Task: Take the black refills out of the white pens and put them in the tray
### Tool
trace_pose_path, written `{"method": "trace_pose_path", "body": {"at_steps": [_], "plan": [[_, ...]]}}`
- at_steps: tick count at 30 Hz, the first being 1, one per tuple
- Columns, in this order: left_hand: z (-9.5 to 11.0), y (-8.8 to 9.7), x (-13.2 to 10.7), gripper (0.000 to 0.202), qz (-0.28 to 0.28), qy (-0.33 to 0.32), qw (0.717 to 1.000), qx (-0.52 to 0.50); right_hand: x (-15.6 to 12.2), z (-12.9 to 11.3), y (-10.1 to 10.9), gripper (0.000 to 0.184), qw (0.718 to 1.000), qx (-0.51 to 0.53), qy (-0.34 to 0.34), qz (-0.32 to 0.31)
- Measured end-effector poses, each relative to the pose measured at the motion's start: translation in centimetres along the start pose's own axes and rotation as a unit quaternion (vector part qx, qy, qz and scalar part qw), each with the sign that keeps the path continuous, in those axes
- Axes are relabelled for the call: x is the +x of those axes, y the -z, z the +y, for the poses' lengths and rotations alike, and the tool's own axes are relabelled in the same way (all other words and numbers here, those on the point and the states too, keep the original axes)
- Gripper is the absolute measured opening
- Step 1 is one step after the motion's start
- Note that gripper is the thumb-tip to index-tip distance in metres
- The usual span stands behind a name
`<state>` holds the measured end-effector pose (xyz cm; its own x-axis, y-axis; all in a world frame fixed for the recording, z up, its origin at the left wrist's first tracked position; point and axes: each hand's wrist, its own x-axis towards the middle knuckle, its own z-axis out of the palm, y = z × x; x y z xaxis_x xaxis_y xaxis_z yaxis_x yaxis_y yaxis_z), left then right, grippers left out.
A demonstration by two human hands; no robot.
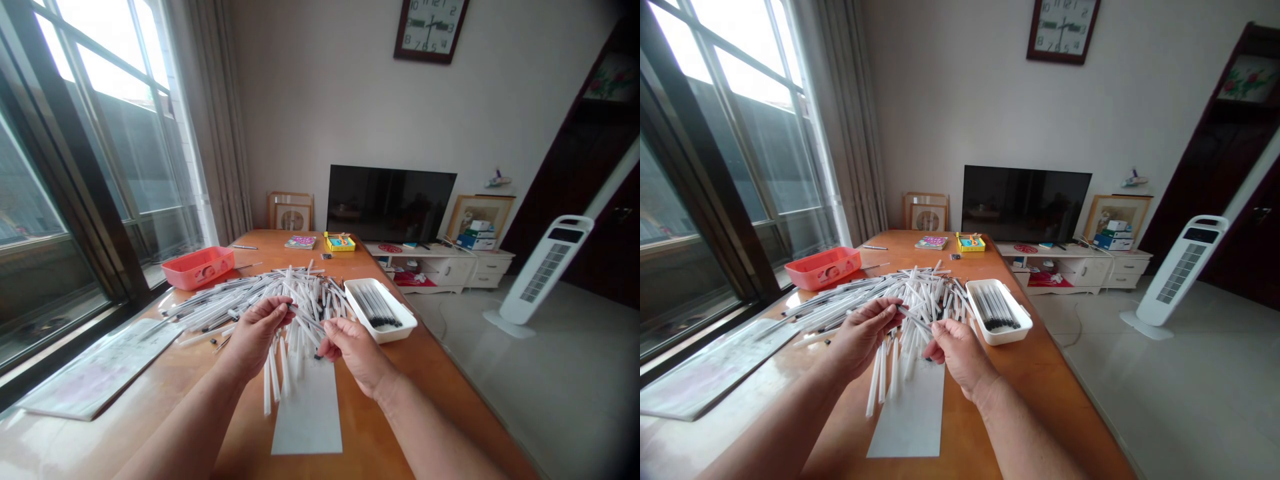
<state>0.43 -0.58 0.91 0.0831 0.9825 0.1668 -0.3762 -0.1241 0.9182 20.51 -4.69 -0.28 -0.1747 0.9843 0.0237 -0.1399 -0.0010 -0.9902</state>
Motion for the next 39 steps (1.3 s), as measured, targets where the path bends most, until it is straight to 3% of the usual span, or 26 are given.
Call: {"method": "trace_pose_path", "body": {"at_steps": [8, 14, 21, 27, 34, 39], "plan": [[-0.2, 0.0, 0.0, 0.026, 0.009, 0.013, 1.000, 0.000, 0.0, -0.4, 0.6, 0.029, 0.999, -0.028, 0.025, 0.025], [0.5, 0.0, -0.2, 0.032, -0.008, 0.024, 1.000, -0.015, 0.3, -0.1, 0.5, 0.043, 0.998, -0.057, 0.013, 0.013], [0.0, 0.5, -0.2, 0.030, 0.041, 0.033, 0.997, 0.057, 0.3, 0.2, 0.2, 0.046, 0.996, -0.075, 0.039, 0.021], [0.7, 0.1, -0.4, 0.026, -0.006, 0.021, 0.998, 0.067, 0.4, 0.5, 0.3, 0.048, 0.995, -0.092, 0.027, 0.023], [0.3, 0.0, -0.5, 0.029, 0.037, 0.024, 0.996, 0.079, 0.4, 0.6, 0.2, 0.048, 0.995, -0.095, 0.029, 0.020], [0.7, -0.2, -0.4, 0.029, 0.009, 0.031, 0.998, 0.049, 0.4, 0.5, 0.2, 0.050, 0.995, -0.092, 0.024, 0.018]]}}
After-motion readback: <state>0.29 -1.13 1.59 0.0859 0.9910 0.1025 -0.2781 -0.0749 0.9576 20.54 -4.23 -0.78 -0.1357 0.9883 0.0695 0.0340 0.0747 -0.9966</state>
